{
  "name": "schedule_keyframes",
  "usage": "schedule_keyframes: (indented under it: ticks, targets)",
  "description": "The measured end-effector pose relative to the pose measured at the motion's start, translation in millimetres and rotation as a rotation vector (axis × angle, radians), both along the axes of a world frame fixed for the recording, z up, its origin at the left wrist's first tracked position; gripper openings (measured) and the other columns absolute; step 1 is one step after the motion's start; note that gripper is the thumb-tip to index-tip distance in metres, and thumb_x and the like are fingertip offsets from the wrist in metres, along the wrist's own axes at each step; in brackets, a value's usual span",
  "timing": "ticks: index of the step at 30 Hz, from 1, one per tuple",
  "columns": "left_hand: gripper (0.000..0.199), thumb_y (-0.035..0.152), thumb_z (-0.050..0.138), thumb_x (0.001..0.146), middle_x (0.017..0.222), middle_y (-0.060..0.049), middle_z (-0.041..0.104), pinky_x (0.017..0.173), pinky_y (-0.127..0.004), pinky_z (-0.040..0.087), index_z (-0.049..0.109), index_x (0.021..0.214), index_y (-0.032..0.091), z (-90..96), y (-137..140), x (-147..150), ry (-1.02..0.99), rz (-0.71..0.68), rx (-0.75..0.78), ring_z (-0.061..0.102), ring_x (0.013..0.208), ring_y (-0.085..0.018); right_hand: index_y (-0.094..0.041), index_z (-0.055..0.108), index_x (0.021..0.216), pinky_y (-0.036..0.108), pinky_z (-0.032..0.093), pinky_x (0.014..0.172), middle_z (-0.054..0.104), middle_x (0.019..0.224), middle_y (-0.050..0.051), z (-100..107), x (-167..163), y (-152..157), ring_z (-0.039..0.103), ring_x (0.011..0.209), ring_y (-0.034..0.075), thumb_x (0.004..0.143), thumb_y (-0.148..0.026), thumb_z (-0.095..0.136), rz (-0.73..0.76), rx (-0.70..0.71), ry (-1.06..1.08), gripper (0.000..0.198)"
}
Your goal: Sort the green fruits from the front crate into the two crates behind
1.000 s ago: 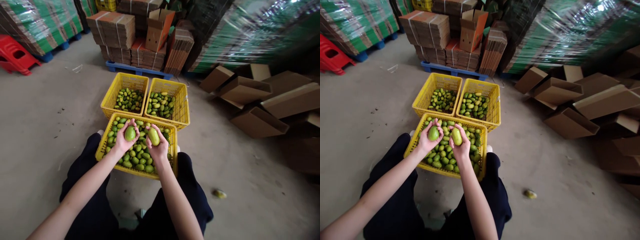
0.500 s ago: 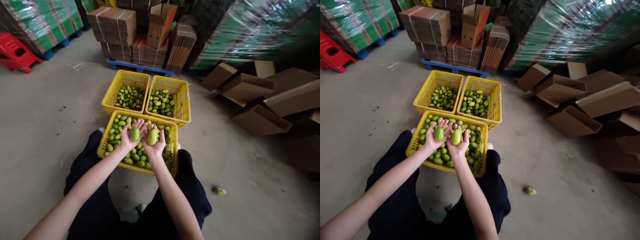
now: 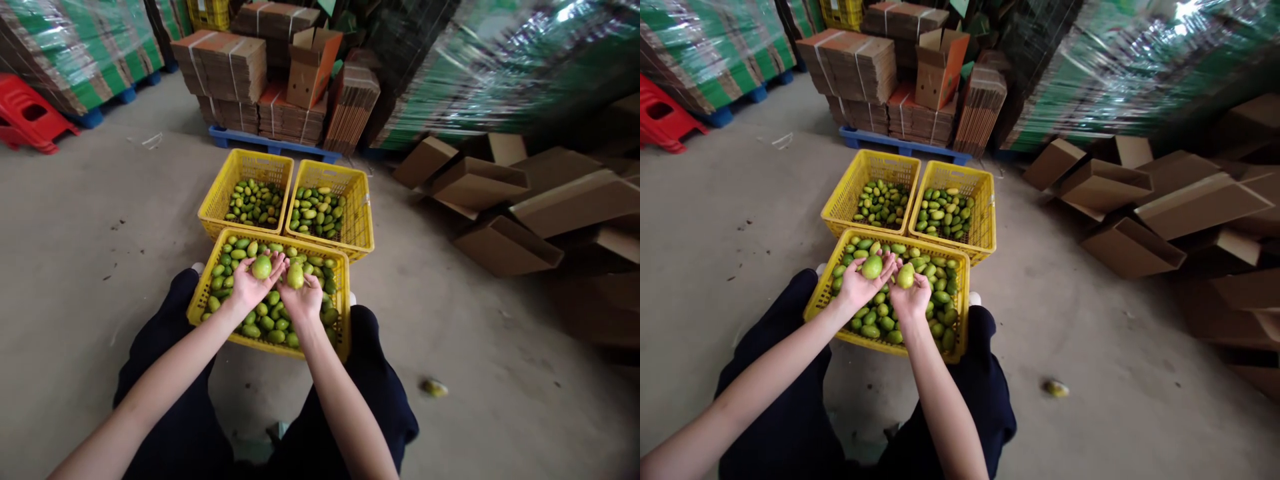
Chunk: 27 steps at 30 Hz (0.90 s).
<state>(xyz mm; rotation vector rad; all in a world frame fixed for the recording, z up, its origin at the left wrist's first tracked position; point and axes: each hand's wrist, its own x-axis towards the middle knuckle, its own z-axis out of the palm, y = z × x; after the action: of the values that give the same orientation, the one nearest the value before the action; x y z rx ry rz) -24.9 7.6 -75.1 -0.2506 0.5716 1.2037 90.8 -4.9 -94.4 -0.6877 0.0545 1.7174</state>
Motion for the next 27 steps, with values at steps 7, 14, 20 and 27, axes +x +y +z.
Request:
schedule_keyframes:
  ticks: [7,14,20,27]
  targets:
    - [0.025,0.024,0.04,0.096,0.095,-0.013,0.068,0.081,-0.034,0.06,0.059,0.106,0.01,1.3,5,5,0.115,-0.109,0.041,0.071,0.093,-0.022,-0.023,0.057,0.076,0.045,0.051,0.094,0.068,0.08,0.005,-11,2,5,0.064,0.097,0.024,0.072,-0.032,0.051,0.074,0.024,-0.147,0.012]
    - [0.046,0.013,0.082,0.067,0.12,-0.007,0.061,0.098,-0.033,0.048,0.059,0.106,0.022,9.2,-7,-6,1.046,-0.083,0.788,0.062,0.11,-0.02,-0.026,0.043,0.123,0.043,0.043,0.105,0.061,0.112,0.004,24,20,-1,0.058,0.111,0.02,0.074,-0.016,0.064,-0.199,0.596,-1.265,0.055]
    - [0.047,0.014,0.085,0.062,0.117,-0.005,0.057,0.092,-0.032,0.05,0.053,0.094,0.022,16.2,-14,-14,1.2,0.027,0.953,0.063,0.107,-0.02,-0.027,0.046,0.12,0.04,0.049,0.097,0.058,0.112,0.005,31,29,-14,0.062,0.106,0.02,0.077,-0.012,0.067,-0.156,0.87,-1.425,0.05]
    - [0.016,0.024,0.06,0.081,0.086,-0.006,0.065,0.073,-0.029,0.055,0.063,0.094,0.015,25.3,11,-28,0.436,-0.09,0.181,0.065,0.081,-0.018,-0.026,0.045,0.096,0.032,0.057,0.066,0.062,0.091,-0.002,1,9,0,0.067,0.069,0.016,0.071,-0.033,0.065,0.266,0.361,-0.906,0.033]
